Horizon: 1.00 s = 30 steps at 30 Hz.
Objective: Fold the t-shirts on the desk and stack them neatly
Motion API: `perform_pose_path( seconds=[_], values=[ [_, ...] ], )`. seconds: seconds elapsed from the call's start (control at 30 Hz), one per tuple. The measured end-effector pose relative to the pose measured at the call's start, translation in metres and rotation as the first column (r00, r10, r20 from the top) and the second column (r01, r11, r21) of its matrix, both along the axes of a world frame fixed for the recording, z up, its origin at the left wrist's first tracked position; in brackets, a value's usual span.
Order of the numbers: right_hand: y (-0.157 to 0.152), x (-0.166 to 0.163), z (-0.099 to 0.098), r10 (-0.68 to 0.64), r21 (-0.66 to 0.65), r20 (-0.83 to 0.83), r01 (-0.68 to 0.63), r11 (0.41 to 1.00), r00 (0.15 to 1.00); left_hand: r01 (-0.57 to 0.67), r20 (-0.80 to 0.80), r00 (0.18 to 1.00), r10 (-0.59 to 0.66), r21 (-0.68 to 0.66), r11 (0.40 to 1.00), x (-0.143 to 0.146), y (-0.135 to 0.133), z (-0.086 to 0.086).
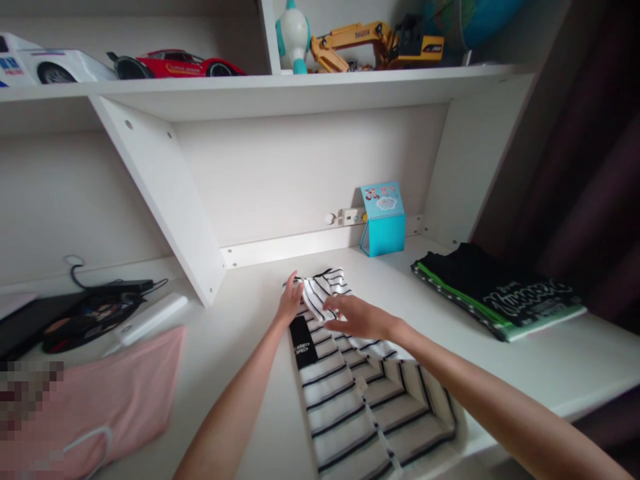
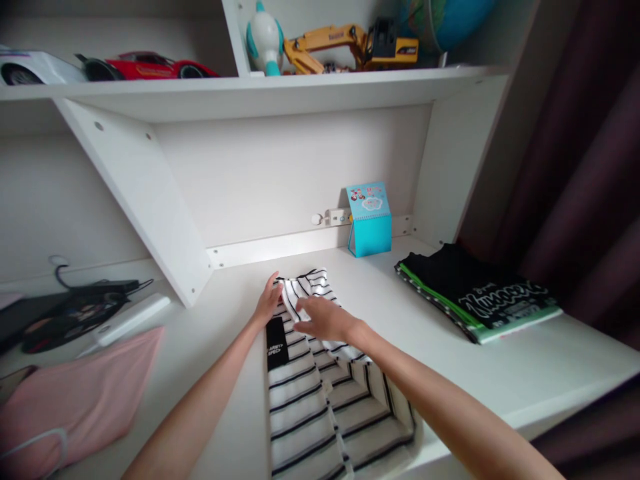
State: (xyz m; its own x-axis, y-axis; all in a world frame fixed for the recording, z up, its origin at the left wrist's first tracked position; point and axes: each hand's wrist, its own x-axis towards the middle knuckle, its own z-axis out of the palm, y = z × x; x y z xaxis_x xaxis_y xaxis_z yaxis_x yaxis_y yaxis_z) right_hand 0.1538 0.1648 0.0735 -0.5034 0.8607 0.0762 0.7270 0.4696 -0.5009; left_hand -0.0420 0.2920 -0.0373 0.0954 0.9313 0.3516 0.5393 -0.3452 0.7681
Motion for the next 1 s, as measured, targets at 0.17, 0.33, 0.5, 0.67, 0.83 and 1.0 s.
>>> perform_pose_path(
  seconds=[0.17, 0.33, 0.5, 0.67, 0.83, 1.0],
  values=[
    [-0.065, 0.076, -0.026, -0.108, -0.072, 0.27, 0.132, 0.989, 0.957, 0.104, -0.034, 0.994, -0.103, 0.021, 0.994, 0.005, 0.0, 0.0],
    [-0.115, 0.077, -0.038, -0.196, -0.052, 0.341, 0.226, 0.973, 0.919, 0.032, -0.017, 0.999, -0.032, 0.013, 0.999, 0.006, 0.003, -0.001],
    [-0.105, 0.062, 0.005, 0.343, -0.441, -0.003, -0.309, 0.843, 0.939, -0.019, -0.016, 1.0, 0.019, 0.043, 0.999, 0.006, -0.002, 0.002],
    [0.025, 0.062, -0.007, -0.102, -0.202, -0.027, 0.094, 0.975, 0.994, -0.026, -0.042, 0.999, 0.028, 0.061, 0.998, 0.007, -0.006, 0.002],
    [0.143, 0.049, -0.046, -0.388, -0.13, -0.025, 0.382, 0.915, 0.921, -0.016, -0.059, 0.998, 0.022, 0.092, 0.996, 0.006, -0.004, 0.0],
    [0.187, 0.037, -0.064, -0.449, -0.163, 0.01, 0.444, 0.881, 0.894, -0.037, -0.069, 0.997, 0.043, 0.089, 0.995, 0.006, -0.004, 0.0]
  ],
)
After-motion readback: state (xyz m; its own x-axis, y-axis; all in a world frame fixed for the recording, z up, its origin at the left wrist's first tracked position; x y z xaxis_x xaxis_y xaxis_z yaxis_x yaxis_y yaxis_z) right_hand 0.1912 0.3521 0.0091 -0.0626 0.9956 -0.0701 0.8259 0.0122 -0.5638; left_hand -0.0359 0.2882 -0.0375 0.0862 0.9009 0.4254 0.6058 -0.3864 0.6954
